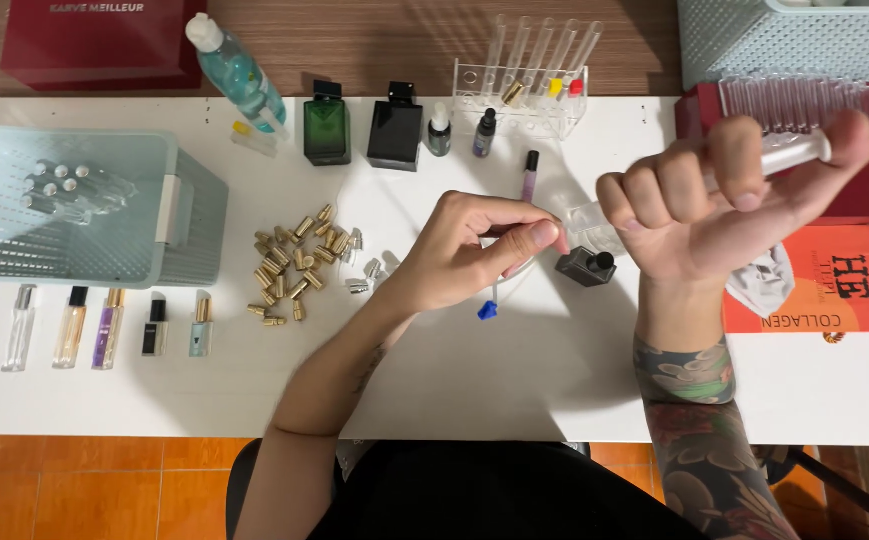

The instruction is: Using a syringe and tubing to decant perfume from large bottles into small sample vials.

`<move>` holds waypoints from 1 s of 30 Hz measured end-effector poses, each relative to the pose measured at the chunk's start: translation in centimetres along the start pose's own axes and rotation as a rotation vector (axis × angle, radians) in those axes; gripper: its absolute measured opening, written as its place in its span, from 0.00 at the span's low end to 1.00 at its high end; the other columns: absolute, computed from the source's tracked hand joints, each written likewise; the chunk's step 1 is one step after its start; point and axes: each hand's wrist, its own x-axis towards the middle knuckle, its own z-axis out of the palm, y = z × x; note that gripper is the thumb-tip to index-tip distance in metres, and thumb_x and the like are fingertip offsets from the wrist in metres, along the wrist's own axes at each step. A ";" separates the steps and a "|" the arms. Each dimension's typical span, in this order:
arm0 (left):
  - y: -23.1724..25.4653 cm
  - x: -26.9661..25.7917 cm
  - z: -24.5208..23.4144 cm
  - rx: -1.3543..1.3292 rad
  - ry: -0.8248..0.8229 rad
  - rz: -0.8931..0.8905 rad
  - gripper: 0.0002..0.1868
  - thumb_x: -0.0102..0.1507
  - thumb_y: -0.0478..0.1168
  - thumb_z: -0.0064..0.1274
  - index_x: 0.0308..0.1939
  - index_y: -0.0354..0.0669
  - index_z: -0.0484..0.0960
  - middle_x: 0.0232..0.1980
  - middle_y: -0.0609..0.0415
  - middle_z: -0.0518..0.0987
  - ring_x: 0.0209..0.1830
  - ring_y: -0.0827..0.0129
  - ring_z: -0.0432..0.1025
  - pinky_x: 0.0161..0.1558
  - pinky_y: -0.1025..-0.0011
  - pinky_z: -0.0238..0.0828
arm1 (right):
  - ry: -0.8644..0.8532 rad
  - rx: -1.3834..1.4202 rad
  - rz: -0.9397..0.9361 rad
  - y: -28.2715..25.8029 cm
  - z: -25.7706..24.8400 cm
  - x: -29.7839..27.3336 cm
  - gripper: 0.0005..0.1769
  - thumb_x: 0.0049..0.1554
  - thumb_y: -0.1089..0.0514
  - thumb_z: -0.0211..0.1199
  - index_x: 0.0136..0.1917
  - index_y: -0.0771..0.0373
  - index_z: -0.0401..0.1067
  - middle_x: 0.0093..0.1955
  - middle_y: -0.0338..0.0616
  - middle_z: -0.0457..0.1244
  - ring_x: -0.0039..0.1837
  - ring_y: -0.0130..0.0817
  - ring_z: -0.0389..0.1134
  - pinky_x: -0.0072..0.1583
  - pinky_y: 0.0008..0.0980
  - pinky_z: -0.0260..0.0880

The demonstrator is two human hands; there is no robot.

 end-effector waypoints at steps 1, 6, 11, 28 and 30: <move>-0.1 0.1 -0.2 0.001 0.005 -0.001 0.14 0.72 0.43 0.54 0.45 0.34 0.88 0.25 0.63 0.73 0.25 0.84 0.59 0.26 0.78 0.53 | -0.002 0.003 0.003 0.1 -0.1 0.0 0.42 0.55 0.14 0.29 0.31 0.53 0.54 0.27 0.34 0.44 0.31 0.32 0.38 0.44 0.40 0.48; -0.1 0.4 -0.8 -0.118 -0.076 -0.026 0.16 0.71 0.44 0.54 0.44 0.32 0.88 0.22 0.62 0.70 0.23 0.81 0.62 0.25 0.77 0.51 | -0.152 -0.039 -0.038 0.3 -1.0 -0.4 0.48 0.51 0.09 0.27 0.34 0.53 0.62 0.28 0.32 0.45 0.32 0.31 0.39 0.42 0.38 0.51; 0.1 0.0 -2.6 -0.061 -0.031 -0.005 0.15 0.71 0.43 0.53 0.43 0.33 0.87 0.25 0.59 0.76 0.21 0.80 0.64 0.24 0.78 0.56 | -0.120 -0.061 -0.253 -1.6 -2.6 -1.7 0.42 0.56 0.14 0.32 0.38 0.50 0.65 0.28 0.28 0.44 0.32 0.27 0.39 0.41 0.35 0.51; 0.9 -1.4 -7.9 -0.388 0.628 0.425 0.15 0.78 0.41 0.47 0.55 0.31 0.83 0.25 0.52 0.79 0.22 0.77 0.68 0.32 0.79 0.61 | -0.443 -1.679 0.340 5.2 7.2 2.9 0.19 0.53 0.60 0.68 0.59 0.64 0.75 0.55 0.46 0.73 0.50 0.45 0.76 0.52 0.36 0.75; 1.4 -1.1 -7.9 -0.396 0.556 0.489 0.19 0.75 0.46 0.44 0.59 0.35 0.81 0.38 0.48 0.85 0.32 0.73 0.75 0.36 0.77 0.67 | -0.270 -1.684 0.521 5.0 7.9 3.1 0.19 0.55 0.51 0.69 0.56 0.64 0.78 0.51 0.47 0.73 0.47 0.44 0.76 0.49 0.36 0.75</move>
